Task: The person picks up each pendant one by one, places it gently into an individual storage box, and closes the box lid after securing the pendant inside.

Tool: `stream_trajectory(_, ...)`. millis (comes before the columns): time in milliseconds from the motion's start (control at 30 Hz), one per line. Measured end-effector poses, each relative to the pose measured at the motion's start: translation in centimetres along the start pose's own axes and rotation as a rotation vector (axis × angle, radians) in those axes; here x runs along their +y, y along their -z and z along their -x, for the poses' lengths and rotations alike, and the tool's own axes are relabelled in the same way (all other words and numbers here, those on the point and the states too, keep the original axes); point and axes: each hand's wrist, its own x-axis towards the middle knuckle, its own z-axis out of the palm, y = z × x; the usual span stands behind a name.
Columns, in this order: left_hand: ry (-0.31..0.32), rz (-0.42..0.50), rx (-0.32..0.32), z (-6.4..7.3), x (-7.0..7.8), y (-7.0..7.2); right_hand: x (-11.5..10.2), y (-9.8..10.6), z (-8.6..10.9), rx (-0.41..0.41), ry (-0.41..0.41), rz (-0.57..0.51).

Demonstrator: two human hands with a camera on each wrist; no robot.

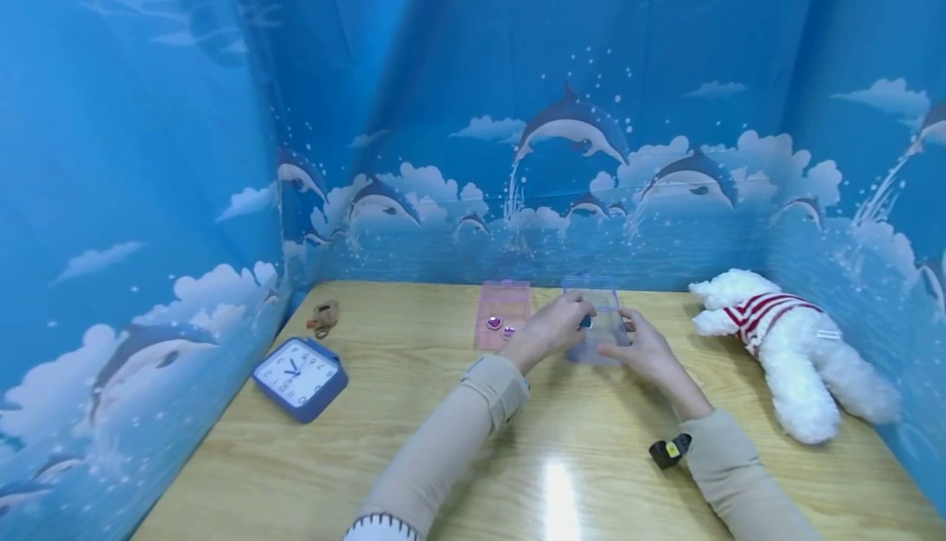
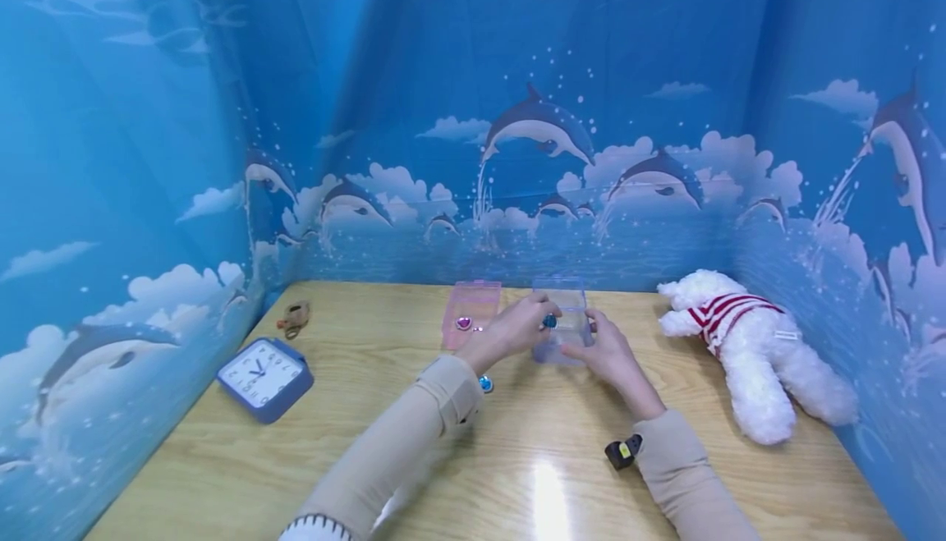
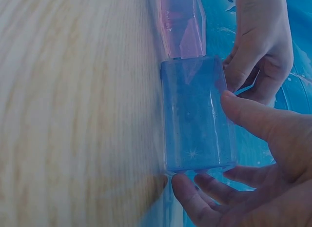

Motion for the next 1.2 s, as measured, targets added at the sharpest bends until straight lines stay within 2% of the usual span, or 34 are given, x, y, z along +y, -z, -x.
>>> stream_trajectory(433,0.040,-0.079,-0.012,-0.55,0.01,-0.09,-0.26,-0.13,-0.13,0.012,0.013,0.002)
stream_trajectory(900,0.028,-0.161,-0.026,-0.72,-0.04,-0.40,0.27,-0.25,-0.24,0.016,-0.007,0.003)
stream_trajectory(1200,0.005,-0.196,-0.012,-0.70,-0.27,-0.76,0.37,-0.33,-0.23,0.024,0.003,0.003)
